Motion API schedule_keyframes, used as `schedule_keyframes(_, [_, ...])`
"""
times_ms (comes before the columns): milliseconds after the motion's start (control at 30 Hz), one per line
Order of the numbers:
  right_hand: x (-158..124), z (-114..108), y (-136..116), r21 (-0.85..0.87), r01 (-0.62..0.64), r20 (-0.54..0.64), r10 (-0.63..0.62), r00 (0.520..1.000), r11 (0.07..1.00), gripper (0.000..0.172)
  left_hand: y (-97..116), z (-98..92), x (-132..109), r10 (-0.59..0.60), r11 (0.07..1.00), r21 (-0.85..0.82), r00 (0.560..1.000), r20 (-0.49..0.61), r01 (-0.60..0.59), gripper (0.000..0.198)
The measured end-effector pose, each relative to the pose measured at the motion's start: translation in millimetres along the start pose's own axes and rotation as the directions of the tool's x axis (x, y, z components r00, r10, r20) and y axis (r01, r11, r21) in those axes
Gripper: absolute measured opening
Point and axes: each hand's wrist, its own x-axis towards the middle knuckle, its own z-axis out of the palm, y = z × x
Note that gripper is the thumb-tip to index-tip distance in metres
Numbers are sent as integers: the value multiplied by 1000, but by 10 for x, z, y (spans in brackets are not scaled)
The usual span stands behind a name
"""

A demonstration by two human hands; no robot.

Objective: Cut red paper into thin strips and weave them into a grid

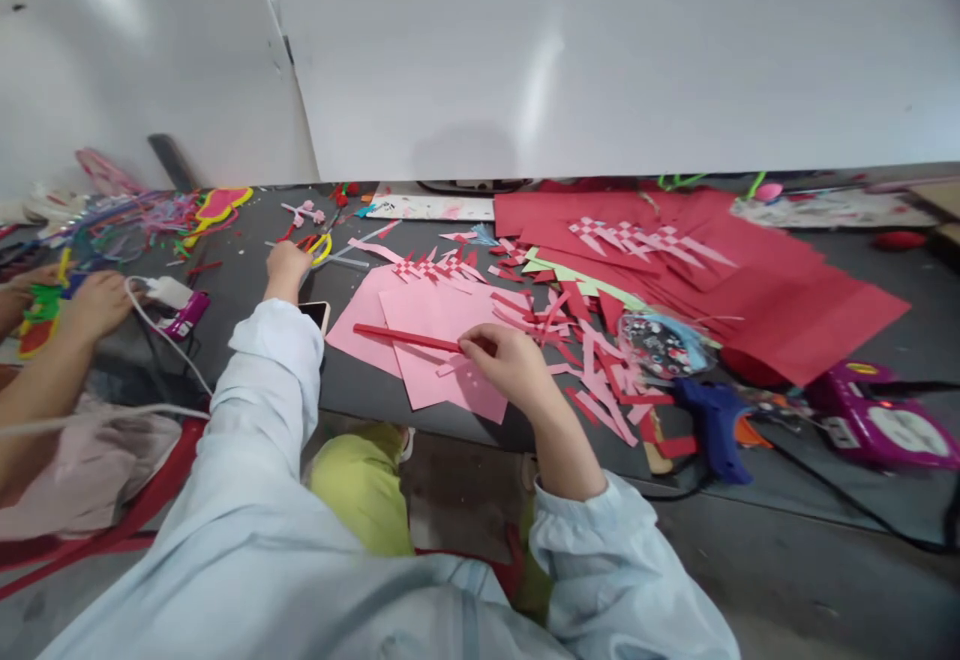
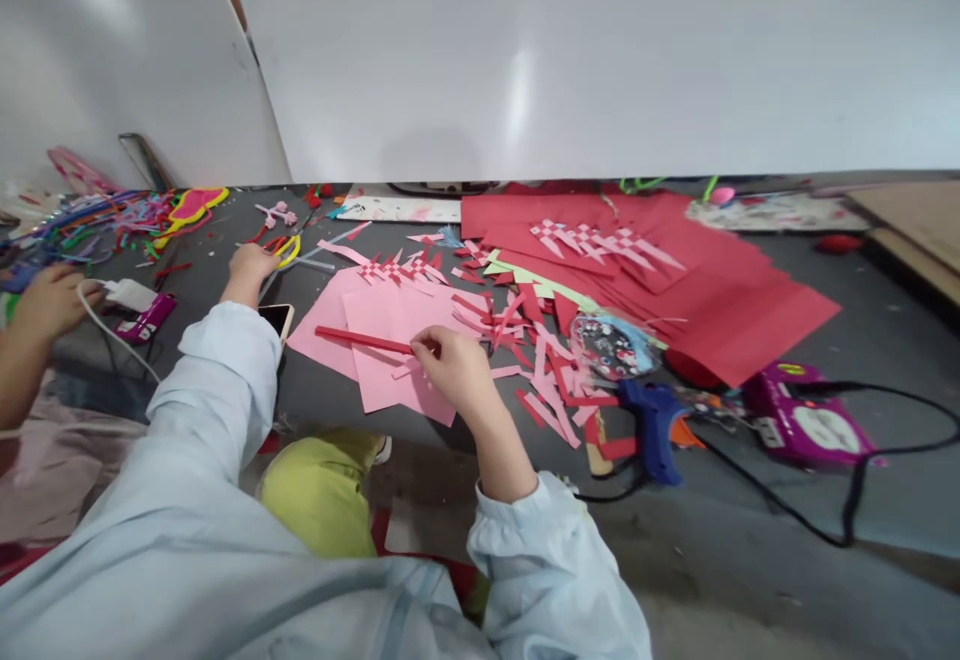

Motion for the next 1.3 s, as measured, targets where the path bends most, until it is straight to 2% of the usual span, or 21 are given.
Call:
schedule_keyframes(167, [14, -49, -8, -66, -24, -41, 21, 999, 998, 18, 26, 14, 115, -73, 994, 83, 997, 21, 71, 40])
schedule_keyframes(300, [13, -90, 15, -144, -43, -82, 31, 996, 989, 18, 76, -65, 128, -41, 997, 61, 999, 15, 40, 32])
schedule_keyframes(367, [20, -91, 28, -177, -44, -105, 26, 994, 983, 19, 91, -107, 92, -29, 999, 28, 1000, -13, 29, 25])
schedule_keyframes(500, [53, -51, 49, -202, -12, -131, -15, 991, 979, 20, 116, -190, -46, -8, 999, -54, 997, -75, 4, 34])
schedule_keyframes(567, [69, -21, 60, -187, 7, -133, -33, 991, 982, 18, 146, -237, -161, 0, 995, -95, 994, -105, -10, 29])
schedule_keyframes(700, [79, 17, 81, -122, 36, -147, -54, 988, 992, 17, 267, -325, -602, 10, 986, -164, 988, -155, -35, 18])
schedule_keyframes(767, [77, 21, 84, -74, 51, -181, -64, 981, 996, 17, 354, -338, -941, 92, 953, -266, 973, -210, -147, 19])
schedule_keyframes(800, [76, 21, 83, -42, 61, -204, -68, 977, 997, 17, 403, -326, -1127, 132, 940, -284, 970, -204, -187, 24])
schedule_keyframes(867, [74, 24, 69, 47, 85, -230, -72, 970, 995, 19, 507, -258, -1497, 191, 917, -315, 963, -189, -244, 26])
schedule_keyframes(933, [72, 31, 44, 172, 110, -217, -71, 974, 979, 21, 614, -132, -1817, 306, 826, -441, 936, -172, -351, 26])
schedule_keyframes(1000, [70, 39, 12, 319, 127, -180, -71, 981, 939, 27, 725, 17, -2055, 379, 733, -565, 917, -123, -379, 25])
schedule_keyframes(1100, [70, 33, -15, 475, 129, -177, -49, 983, 870, 34, 889, 187, -2269, 438, 679, -617, 894, -93, -397, 24])
schedule_keyframes(1200, [76, 6, 4, 564, 126, -197, -15, 980, 816, 38, 1008, 242, -2391, 508, 627, -655, 859, -68, -422, 22])
schedule_keyframes(1300, [89, -14, 51, 648, 107, -190, 24, 982, 754, 43, 1048, 250, -2488, 502, 642, -651, 864, -41, -404, 26])
